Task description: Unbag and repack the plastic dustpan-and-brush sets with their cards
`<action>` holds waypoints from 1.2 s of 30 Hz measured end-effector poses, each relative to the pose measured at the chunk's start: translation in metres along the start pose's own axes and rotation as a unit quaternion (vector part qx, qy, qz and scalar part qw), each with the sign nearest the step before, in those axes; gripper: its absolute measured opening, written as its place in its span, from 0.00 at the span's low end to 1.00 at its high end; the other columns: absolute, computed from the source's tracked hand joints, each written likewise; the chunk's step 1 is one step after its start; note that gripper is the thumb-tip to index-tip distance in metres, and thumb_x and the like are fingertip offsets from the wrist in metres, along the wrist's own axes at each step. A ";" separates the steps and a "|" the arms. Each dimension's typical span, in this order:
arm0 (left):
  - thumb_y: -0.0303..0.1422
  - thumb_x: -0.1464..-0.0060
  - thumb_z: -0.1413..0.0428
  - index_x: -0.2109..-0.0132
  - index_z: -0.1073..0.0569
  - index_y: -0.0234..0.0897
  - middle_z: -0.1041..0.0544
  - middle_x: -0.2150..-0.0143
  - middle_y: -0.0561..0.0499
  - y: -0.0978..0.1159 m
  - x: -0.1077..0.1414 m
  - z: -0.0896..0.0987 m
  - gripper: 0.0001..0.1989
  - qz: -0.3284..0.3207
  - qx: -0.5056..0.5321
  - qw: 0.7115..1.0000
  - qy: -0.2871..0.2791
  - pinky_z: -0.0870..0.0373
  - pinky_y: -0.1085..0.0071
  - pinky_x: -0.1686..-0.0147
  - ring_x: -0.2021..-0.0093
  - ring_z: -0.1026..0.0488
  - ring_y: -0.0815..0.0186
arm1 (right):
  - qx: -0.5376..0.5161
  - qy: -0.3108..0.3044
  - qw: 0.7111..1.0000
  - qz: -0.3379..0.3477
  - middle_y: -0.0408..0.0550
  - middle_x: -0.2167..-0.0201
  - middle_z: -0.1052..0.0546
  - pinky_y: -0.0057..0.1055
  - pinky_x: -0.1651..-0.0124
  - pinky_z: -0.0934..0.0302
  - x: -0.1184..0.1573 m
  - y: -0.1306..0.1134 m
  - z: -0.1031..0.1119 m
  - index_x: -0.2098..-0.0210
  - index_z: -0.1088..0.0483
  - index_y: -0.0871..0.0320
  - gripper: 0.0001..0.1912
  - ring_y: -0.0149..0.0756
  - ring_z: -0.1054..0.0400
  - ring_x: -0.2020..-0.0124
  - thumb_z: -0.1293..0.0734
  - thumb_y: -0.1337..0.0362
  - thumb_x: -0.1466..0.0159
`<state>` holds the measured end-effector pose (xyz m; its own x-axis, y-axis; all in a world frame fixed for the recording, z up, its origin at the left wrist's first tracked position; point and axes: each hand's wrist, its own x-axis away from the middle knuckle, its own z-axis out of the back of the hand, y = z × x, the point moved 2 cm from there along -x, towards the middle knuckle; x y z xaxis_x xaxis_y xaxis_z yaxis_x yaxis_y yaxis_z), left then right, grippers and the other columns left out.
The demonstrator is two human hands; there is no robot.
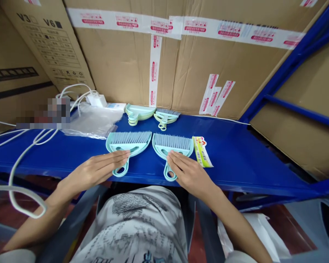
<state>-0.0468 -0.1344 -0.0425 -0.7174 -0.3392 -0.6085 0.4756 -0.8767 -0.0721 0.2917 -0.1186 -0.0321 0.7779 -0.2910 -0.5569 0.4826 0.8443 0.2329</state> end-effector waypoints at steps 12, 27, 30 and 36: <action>0.25 0.30 0.47 0.40 0.22 0.41 0.23 0.34 0.44 -0.018 -0.015 0.017 0.17 0.040 0.083 0.994 -0.067 0.25 0.66 0.35 0.36 0.23 0.60 | -0.035 -0.022 0.999 -0.025 0.66 0.40 0.22 0.52 0.33 0.30 -0.001 0.005 0.000 0.33 0.30 0.65 0.30 0.56 0.28 0.35 0.26 0.61 0.32; 0.22 0.35 0.48 0.36 0.25 0.40 0.28 0.30 0.44 -0.034 -0.018 0.021 0.24 0.050 0.046 0.991 -0.117 0.27 0.61 0.32 0.32 0.27 0.57 | -0.038 -0.070 0.995 -0.053 0.60 0.38 0.22 0.46 0.36 0.28 -0.006 0.032 0.007 0.33 0.29 0.59 0.30 0.50 0.26 0.37 0.25 0.68 0.34; 0.24 0.41 0.45 0.36 0.26 0.41 0.32 0.27 0.44 -0.018 -0.016 0.033 0.27 0.063 0.027 0.988 -0.139 0.29 0.57 0.30 0.28 0.32 0.53 | -0.106 -0.124 0.983 -0.081 0.59 0.32 0.28 0.50 0.32 0.31 -0.002 0.028 0.022 0.26 0.39 0.55 0.51 0.54 0.32 0.32 0.18 0.52 0.43; 0.35 0.34 0.41 0.46 0.24 0.40 0.29 0.29 0.43 -0.004 -0.011 0.028 0.11 0.068 -0.037 0.993 -0.086 0.26 0.52 0.34 0.28 0.33 0.49 | -0.123 -0.116 0.980 -0.102 0.56 0.33 0.27 0.50 0.31 0.33 0.003 0.018 0.030 0.29 0.35 0.53 0.33 0.50 0.33 0.31 0.27 0.56 0.31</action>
<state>-0.0547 -0.1362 -0.0135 -0.7179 -0.5111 -0.4726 0.6052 -0.7937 -0.0609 0.3147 -0.1176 -0.0058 0.7599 -0.5355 -0.3685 0.5483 0.8325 -0.0793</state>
